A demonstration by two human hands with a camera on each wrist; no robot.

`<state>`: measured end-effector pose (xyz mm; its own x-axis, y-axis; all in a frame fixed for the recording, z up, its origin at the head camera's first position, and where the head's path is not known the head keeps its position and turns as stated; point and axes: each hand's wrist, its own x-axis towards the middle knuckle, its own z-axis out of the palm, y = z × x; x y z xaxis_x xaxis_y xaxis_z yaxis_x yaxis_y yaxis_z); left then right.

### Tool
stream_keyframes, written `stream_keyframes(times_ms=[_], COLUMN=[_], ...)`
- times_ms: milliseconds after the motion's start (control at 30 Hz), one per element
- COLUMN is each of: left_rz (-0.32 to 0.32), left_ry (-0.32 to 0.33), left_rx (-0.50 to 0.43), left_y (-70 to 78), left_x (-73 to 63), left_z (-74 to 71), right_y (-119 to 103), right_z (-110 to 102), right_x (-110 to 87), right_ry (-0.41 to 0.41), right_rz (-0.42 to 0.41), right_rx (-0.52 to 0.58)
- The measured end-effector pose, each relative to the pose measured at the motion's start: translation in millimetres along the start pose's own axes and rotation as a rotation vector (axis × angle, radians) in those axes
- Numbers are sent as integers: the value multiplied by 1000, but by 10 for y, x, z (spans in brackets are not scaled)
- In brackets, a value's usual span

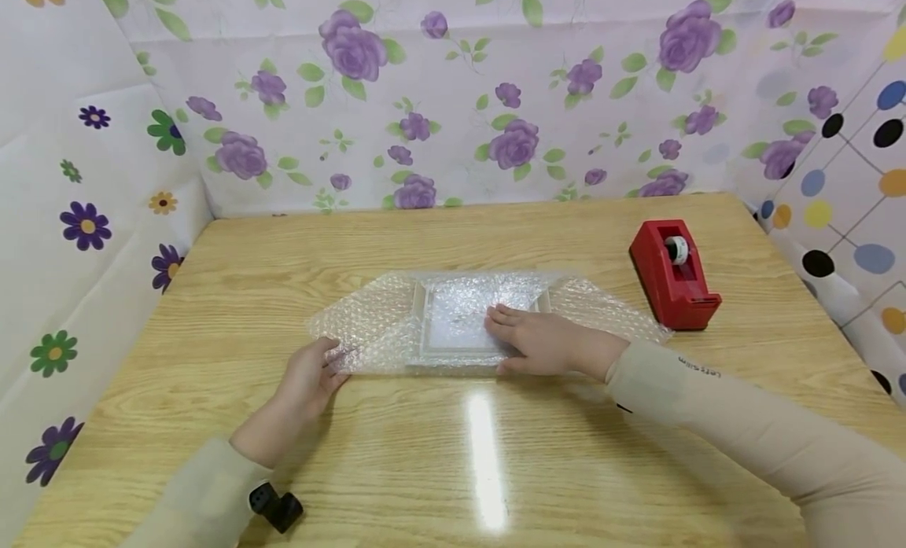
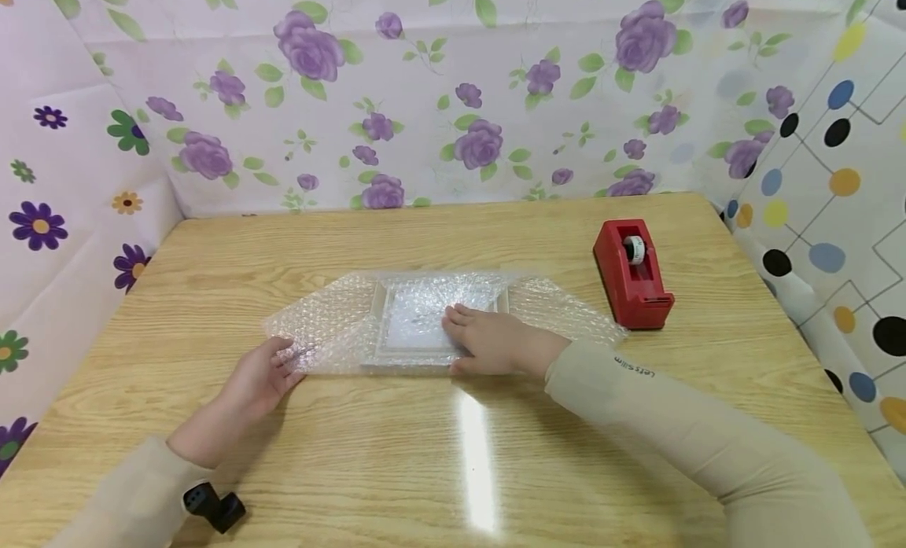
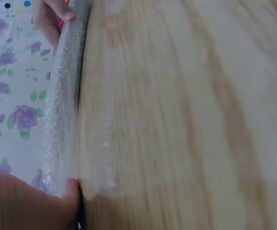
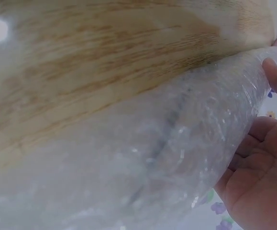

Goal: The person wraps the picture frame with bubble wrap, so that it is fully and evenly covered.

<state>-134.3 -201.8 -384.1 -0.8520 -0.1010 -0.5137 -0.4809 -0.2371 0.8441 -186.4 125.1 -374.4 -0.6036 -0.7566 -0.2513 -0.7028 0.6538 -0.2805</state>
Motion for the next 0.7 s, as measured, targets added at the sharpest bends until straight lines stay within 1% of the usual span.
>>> stream_keyframes(times_ms=[67, 133, 267, 400, 433, 533, 700], left_rz=[-20, -22, 5, 30, 35, 53, 92], left_ry=[-17, -27, -27, -42, -45, -15, 84], left_rx=[-34, -66, -159, -220, -223, -205, -130], left_y=[-41, -94, -216, -319, -339, -379, -416], left_x=[-13, -26, -58, -104, -112, -123, -79], left_z=[2, 20, 99, 208, 235, 311, 420], right_y=[-1, 0, 5, 3, 0, -7, -10], right_z=[1, 1, 1, -1, -2, -3, -1], right_x=[3, 6, 12, 13, 13, 10, 4], right_ry=[-2, -2, -3, -2, -1, -1, -3], right_rz=[-1, -3, -3, -2, -1, 3, 8], right_rx=[-1, -1, -2, -7, -8, -11, -8])
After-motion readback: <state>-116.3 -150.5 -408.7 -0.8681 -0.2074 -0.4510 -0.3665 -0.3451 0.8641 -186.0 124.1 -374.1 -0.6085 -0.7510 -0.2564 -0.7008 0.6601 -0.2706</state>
